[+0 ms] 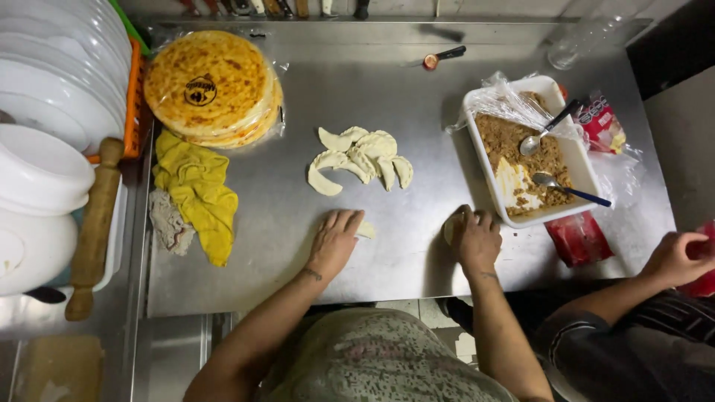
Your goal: The person folds dough pieces into half-moon shapes on a stainless steel counter. They then retrieve a baking tray from an oven, wipe it with a cloth, and arrange the folded dough pieces on the tray.
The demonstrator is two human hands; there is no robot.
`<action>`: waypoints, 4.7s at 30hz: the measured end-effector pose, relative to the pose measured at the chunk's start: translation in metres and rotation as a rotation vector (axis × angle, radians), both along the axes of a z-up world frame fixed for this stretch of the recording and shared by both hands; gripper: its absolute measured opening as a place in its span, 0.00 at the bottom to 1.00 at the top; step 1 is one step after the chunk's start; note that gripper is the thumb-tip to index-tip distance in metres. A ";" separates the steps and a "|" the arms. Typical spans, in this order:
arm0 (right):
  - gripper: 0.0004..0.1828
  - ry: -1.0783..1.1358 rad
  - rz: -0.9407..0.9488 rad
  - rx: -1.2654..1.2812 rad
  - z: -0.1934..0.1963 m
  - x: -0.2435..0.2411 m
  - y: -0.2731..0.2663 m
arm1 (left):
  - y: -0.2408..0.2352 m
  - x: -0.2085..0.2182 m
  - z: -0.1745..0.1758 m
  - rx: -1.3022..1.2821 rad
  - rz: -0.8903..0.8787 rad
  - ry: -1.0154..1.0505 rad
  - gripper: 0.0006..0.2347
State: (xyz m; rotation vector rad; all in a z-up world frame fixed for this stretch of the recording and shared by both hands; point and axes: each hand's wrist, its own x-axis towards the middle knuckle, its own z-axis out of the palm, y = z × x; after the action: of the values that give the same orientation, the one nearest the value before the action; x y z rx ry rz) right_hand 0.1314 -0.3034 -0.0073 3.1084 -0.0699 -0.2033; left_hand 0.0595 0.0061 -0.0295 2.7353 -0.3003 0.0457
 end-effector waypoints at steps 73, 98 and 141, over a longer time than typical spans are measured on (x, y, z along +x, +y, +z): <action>0.20 0.238 0.067 0.907 -0.027 -0.050 0.078 | -0.029 0.014 0.003 -0.052 -0.141 0.153 0.12; 0.22 0.399 0.175 0.792 -0.003 -0.002 0.108 | -0.019 0.008 -0.007 -0.230 0.064 0.145 0.14; 0.15 0.472 0.374 0.774 -0.018 0.032 0.146 | -0.003 -0.035 0.017 -0.044 0.091 0.176 0.21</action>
State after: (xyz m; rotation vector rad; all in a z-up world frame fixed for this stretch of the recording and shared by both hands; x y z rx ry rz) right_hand 0.1632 -0.1575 -0.0253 3.5731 0.7616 -1.1846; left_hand 0.0247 0.0029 -0.0126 2.6848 -0.1243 -0.1614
